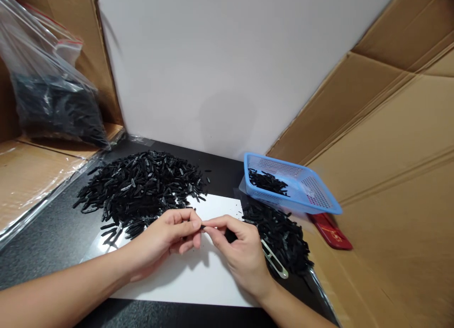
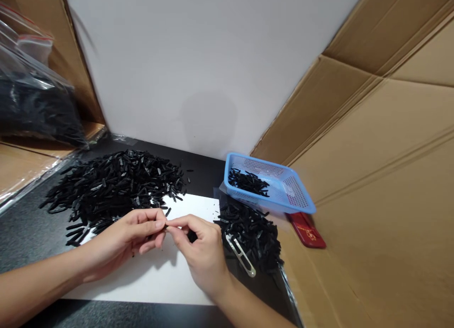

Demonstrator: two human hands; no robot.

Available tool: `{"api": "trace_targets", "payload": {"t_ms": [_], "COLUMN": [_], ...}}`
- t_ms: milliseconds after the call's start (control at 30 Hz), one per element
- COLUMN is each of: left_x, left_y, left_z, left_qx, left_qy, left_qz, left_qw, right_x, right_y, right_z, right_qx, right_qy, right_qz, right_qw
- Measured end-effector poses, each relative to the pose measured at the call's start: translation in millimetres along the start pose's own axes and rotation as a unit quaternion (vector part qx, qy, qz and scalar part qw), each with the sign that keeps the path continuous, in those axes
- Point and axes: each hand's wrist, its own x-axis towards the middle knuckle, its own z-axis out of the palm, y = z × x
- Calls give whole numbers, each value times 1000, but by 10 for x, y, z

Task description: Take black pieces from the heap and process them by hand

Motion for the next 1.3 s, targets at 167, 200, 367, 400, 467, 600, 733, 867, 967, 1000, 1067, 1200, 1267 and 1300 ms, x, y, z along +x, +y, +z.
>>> {"api": "trace_targets", "payload": {"t_ms": [167,200,367,400,467,600,733,867,967,1000,1067,1200,1267,1300], "left_x": [21,25,22,19,14,21,38,42,46,48,50,52,52,52], "left_y": [4,1,-35,-42,-51,-47,-32,-31,-23,-17,-4,1,-12,-21], "left_z": [12,11,9,11,14,15,3,-12,-12,-9,-4,-5,-15,-21], "left_qx": [-22,-33,-63,-58,-40,-20,5,16,26,34,44,40,44,48], "left_qy": [55,63,76,76,76,74,54,88,113,119,124,114,106,102], "left_qz": [4,7,5,5,16,49,46,30,27,25,21,18,17,16], "left_qw": [998,997,995,995,996,996,997,996,993,992,991,993,993,993], "right_x": [44,52,64,64,62,60,60,77,105,114,124,101,82,75], "right_y": [42,52,71,72,73,80,70,31,17,22,46,104,106,97], "right_z": [-23,-27,-38,-37,-32,-17,-5,-14,-40,-48,-59,-46,-35,-32], "right_qx": [93,105,127,132,148,190,219,271,378,407,421,275,155,103], "right_qy": [36,36,44,44,45,62,68,54,15,0,-28,-39,-31,-28], "right_qz": [97,107,127,131,140,164,195,218,241,248,258,221,148,108], "right_qw": [990,988,983,982,978,966,954,936,894,879,869,935,976,988]}}
